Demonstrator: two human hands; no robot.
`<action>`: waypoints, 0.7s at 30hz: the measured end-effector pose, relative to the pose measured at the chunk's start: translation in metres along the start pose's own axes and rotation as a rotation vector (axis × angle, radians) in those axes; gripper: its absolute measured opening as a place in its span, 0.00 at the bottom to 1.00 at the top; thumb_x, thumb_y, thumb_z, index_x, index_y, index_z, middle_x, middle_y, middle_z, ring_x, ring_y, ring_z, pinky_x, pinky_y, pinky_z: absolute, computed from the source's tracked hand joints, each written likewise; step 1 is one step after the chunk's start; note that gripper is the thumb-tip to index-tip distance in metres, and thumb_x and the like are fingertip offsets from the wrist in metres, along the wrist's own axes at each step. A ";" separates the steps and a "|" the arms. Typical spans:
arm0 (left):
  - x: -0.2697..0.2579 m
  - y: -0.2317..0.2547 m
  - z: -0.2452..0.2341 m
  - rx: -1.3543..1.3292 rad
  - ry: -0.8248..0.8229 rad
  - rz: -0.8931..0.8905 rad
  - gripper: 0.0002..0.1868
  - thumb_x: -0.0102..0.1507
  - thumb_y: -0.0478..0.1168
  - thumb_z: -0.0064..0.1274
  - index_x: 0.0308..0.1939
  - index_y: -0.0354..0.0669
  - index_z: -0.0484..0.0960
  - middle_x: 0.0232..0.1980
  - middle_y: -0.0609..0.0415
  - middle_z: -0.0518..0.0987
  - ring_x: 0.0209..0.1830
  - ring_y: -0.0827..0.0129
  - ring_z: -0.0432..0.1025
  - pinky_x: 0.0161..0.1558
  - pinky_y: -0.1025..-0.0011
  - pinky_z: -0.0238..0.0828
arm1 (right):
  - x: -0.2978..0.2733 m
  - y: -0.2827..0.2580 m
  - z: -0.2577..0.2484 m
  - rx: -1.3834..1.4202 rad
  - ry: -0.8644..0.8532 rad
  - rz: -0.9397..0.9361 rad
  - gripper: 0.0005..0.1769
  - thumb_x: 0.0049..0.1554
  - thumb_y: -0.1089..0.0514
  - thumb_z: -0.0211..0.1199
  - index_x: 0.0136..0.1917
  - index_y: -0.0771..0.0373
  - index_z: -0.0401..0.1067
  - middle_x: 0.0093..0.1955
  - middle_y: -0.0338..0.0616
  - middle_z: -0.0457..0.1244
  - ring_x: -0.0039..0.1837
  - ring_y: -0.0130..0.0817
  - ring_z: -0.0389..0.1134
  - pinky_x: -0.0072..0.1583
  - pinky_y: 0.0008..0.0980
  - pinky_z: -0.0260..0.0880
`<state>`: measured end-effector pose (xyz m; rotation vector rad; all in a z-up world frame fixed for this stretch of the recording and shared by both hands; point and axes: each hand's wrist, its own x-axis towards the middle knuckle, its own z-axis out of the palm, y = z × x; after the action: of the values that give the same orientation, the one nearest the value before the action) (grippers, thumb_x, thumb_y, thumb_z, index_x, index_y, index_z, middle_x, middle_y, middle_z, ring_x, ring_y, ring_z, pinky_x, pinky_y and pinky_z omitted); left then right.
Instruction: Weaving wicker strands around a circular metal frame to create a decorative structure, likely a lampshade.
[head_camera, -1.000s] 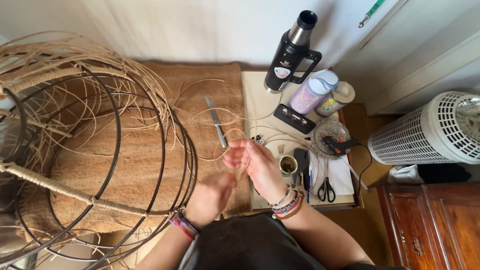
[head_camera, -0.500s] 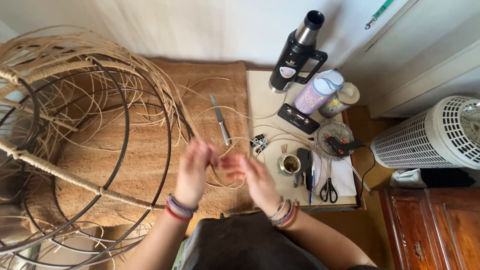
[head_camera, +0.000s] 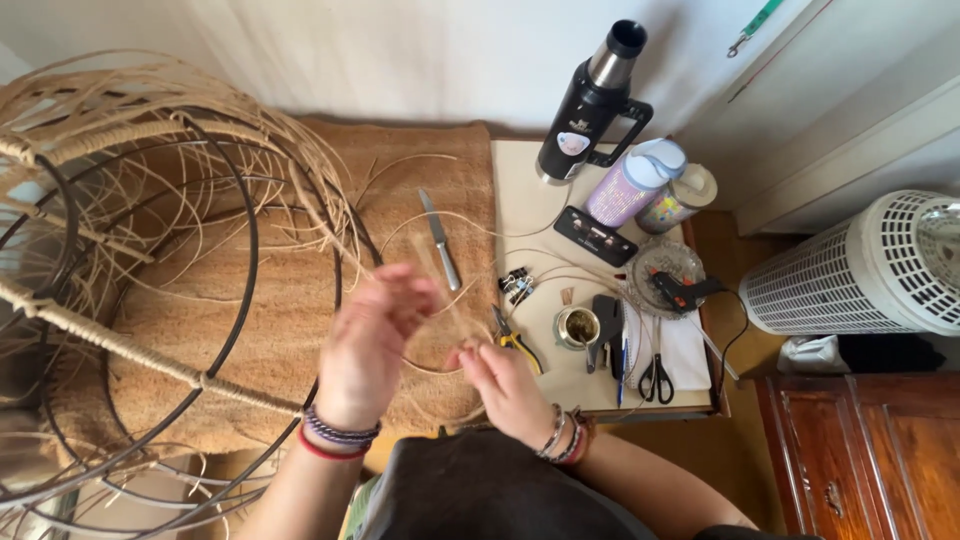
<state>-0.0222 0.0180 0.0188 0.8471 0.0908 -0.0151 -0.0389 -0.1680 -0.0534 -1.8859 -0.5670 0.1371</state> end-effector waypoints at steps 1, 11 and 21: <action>0.003 -0.005 -0.006 -0.002 -0.007 0.001 0.13 0.71 0.41 0.43 0.52 0.37 0.79 0.45 0.48 0.84 0.44 0.59 0.79 0.53 0.63 0.75 | 0.001 -0.007 -0.001 -0.005 0.005 -0.002 0.17 0.69 0.57 0.44 0.48 0.61 0.74 0.28 0.30 0.51 0.28 0.21 0.49 0.31 0.23 0.50; -0.013 -0.029 0.002 0.437 -0.045 0.019 0.16 0.69 0.42 0.48 0.44 0.34 0.87 0.50 0.44 0.87 0.44 0.68 0.78 0.41 0.67 0.76 | 0.010 -0.026 -0.011 0.179 -0.014 0.076 0.16 0.68 0.58 0.44 0.43 0.62 0.70 0.25 0.35 0.57 0.27 0.26 0.55 0.34 0.25 0.59; -0.025 -0.008 0.014 0.441 -0.101 0.036 0.15 0.69 0.42 0.47 0.49 0.35 0.86 0.55 0.45 0.86 0.54 0.65 0.82 0.30 0.79 0.77 | 0.003 -0.034 -0.011 0.050 -0.104 -0.001 0.15 0.68 0.55 0.43 0.39 0.60 0.57 0.27 0.38 0.57 0.28 0.31 0.54 0.36 0.32 0.58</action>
<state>-0.0462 0.0019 0.0238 1.2868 -0.0253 -0.0449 -0.0433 -0.1664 -0.0176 -1.8374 -0.6296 0.2483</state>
